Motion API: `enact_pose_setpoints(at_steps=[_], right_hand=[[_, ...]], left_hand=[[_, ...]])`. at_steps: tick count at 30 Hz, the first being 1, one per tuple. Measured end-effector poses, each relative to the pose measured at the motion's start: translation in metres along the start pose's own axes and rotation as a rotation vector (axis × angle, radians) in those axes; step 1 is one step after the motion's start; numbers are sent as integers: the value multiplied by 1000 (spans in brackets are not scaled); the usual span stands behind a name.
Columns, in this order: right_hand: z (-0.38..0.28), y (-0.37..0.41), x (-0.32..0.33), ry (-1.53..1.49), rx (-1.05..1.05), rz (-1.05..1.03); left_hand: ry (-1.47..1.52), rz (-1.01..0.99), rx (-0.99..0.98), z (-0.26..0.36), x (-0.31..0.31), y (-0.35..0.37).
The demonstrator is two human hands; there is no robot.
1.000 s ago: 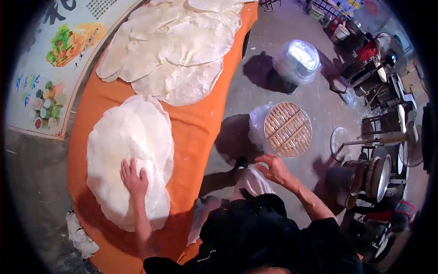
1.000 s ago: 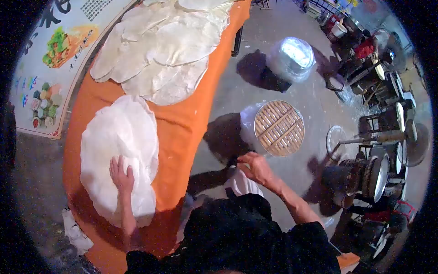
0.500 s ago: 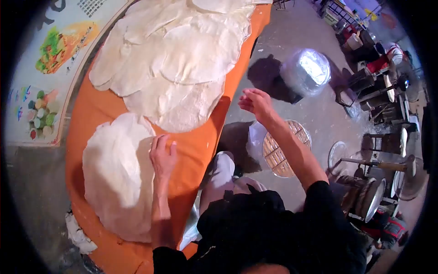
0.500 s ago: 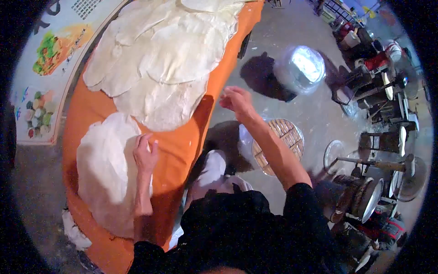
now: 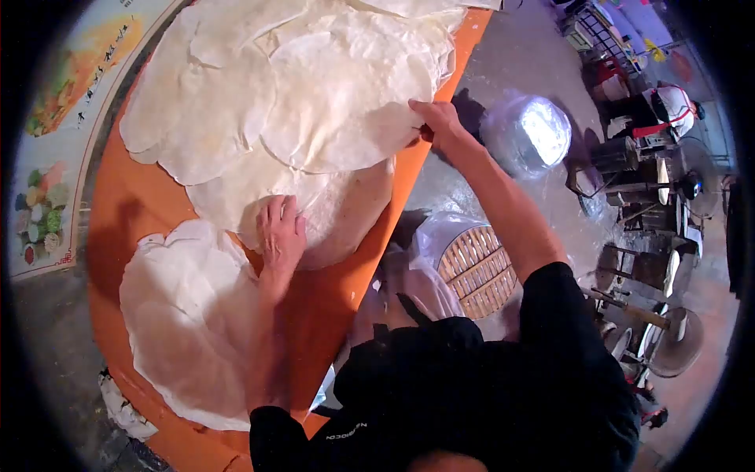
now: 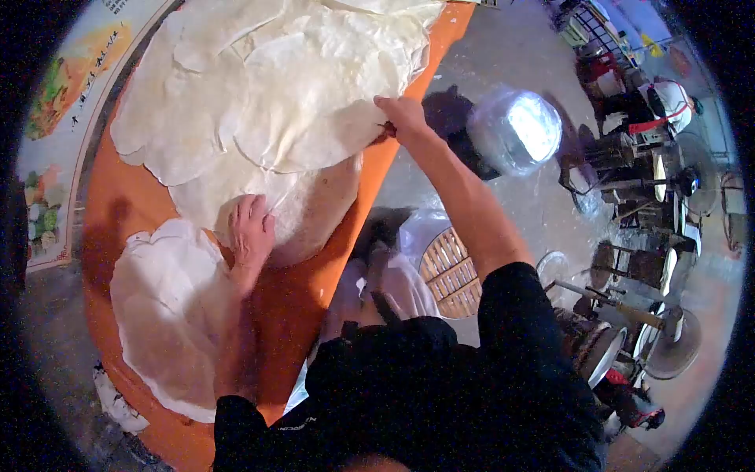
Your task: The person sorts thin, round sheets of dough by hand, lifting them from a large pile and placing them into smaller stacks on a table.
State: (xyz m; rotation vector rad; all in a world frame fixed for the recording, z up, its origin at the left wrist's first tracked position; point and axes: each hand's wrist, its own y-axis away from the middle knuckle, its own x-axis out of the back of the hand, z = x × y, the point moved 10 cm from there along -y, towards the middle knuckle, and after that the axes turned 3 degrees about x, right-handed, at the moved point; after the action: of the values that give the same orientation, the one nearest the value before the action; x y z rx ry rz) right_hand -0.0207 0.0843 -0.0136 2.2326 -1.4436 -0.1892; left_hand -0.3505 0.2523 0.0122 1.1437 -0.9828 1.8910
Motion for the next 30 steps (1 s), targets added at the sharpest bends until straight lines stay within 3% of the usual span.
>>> enact_pose_setpoints(at_steps=[2, 5, 7, 9, 12, 15, 17, 20, 23, 24, 26, 28, 30], right_hand=[[-36, -8, -11, 243, 210, -44], [-109, -23, -6, 152, 613, -121], [-158, -13, 18, 268, 606, -46], [-158, -49, 35, 118, 643, -169], [-91, -123, 57, 298, 392, -87], [-31, -167, 72, 446, 184, -33], [-28, -168, 78, 472, 317, 81], [-23, -163, 97, 394, 291, 245], [-33, -154, 107, 536, 246, 306], [-12, -158, 91, -1, 61, 100], [-26, -168, 91, 117, 206, 235], [-26, -165, 81, 106, 70, 51], [-11, -178, 70, -98, 5, -89]], left_hand=[[25, 15, -34, -3, 4, -4], [32, 131, -77, 16, 38, -17], [46, 153, -56, 31, 63, -20], [51, 129, -133, 65, 64, -11], [48, -35, -137, 113, 24, -6], [68, -127, 3, 137, -17, -7], [68, -117, 75, 145, -20, -9], [88, -91, 92, 140, -24, -9], [6, -135, 78, 128, -29, -12], [13, -120, 47, 127, -28, -10], [35, -79, -21, 131, -26, -12], [39, 2, 23, 130, -10, -15], [37, 75, 41, 127, 8, -26]])
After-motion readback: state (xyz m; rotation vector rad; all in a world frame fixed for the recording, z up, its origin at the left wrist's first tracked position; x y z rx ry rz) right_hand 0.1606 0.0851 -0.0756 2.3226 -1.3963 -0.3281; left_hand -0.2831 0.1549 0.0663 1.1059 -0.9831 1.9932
